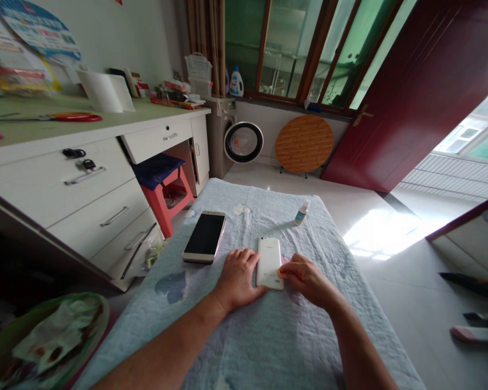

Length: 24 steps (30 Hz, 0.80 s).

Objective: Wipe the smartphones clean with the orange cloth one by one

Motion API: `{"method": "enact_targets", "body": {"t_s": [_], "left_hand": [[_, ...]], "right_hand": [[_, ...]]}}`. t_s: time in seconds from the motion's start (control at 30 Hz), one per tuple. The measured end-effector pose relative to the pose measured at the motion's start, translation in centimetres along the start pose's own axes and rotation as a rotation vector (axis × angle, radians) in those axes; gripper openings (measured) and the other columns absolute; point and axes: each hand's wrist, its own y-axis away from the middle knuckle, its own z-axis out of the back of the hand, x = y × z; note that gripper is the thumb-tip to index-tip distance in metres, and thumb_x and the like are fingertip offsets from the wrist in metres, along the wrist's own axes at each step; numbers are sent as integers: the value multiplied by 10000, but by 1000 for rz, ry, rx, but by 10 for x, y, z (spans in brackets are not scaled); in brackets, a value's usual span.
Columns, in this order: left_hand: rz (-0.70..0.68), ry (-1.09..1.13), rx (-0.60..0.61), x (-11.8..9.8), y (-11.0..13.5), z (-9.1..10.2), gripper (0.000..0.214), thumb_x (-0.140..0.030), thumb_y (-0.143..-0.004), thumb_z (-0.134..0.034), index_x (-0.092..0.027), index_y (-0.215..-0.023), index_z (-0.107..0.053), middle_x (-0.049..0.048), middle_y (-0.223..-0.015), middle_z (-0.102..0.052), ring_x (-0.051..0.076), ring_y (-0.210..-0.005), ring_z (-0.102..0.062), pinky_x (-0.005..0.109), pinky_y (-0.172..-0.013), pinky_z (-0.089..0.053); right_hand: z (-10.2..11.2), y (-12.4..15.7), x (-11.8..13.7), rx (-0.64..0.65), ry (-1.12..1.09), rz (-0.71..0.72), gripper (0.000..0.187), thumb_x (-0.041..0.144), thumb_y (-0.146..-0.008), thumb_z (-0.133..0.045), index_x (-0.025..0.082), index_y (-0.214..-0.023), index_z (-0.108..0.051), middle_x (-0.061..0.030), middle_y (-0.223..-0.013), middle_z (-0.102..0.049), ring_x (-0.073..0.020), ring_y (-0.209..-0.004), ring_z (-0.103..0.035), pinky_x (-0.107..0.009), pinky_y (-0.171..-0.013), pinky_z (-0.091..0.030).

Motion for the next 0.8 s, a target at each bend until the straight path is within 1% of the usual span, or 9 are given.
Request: {"method": "enact_targets", "body": {"t_s": [0.1,0.2,0.3,0.4,0.47,0.6,0.7,0.8], "left_hand": [[-9,4,11,1,0,2,619,-522,-647,-681,-218,-1167,-540,78,-1098,-545,288,-1014,-495,410,-940,-354],[-17,0,28,2,-1,4,618,-470,-639,-679,-225,-1187,-533,74,-1104,-545,290,-1026,-493,409,-954,-348],[-32,0,55,3,-2,6,616,-465,-648,-667,-236,-1202,-529,70,-1097,-550,291,-1025,-494,409,-948,-352],[-43,-2,61,4,-2,8,626,-477,-647,-668,-230,-1206,-531,71,-1097,-550,290,-1019,-494,410,-943,-358],[-35,-4,65,3,-2,8,625,-482,-648,-669,-234,-1205,-531,68,-1097,-550,290,-1020,-493,412,-944,-358],[-24,3,74,2,-2,9,606,-474,-646,-672,-247,-1192,-537,67,-1093,-551,292,-1021,-495,416,-945,-354],[-33,4,67,2,-2,9,598,-469,-652,-671,-235,-1187,-540,71,-1089,-552,290,-1013,-495,416,-942,-356],[-49,1,52,3,-2,8,609,-481,-654,-672,-221,-1189,-540,74,-1077,-553,287,-1003,-493,414,-937,-358]], "right_hand": [[2,2,2,24,-28,-1,237,78,-794,-488,195,-839,-689,-20,-827,-554,-124,-755,-528,-241,-713,-387],[2,3,3,44,-56,6,233,62,-775,-491,192,-807,-681,-17,-827,-565,-120,-756,-536,-235,-720,-393],[0,2,1,45,-58,0,235,70,-776,-499,197,-818,-692,-18,-829,-566,-121,-758,-541,-237,-724,-397],[-5,0,3,23,-50,-5,217,116,-806,-519,208,-859,-708,-23,-839,-559,-128,-772,-540,-245,-726,-398],[-9,-3,6,8,-40,-3,194,183,-845,-530,215,-879,-719,-28,-840,-550,-137,-788,-538,-250,-722,-399],[-18,-7,15,-36,-4,19,230,296,-905,-511,238,-926,-732,-37,-845,-540,-153,-827,-528,-264,-746,-397],[-22,-9,17,-54,10,33,252,321,-922,-492,247,-945,-732,-39,-843,-542,-158,-836,-522,-270,-756,-393],[-21,-8,16,-52,5,18,245,300,-917,-496,235,-916,-732,-38,-834,-543,-156,-829,-523,-266,-748,-390]]}}
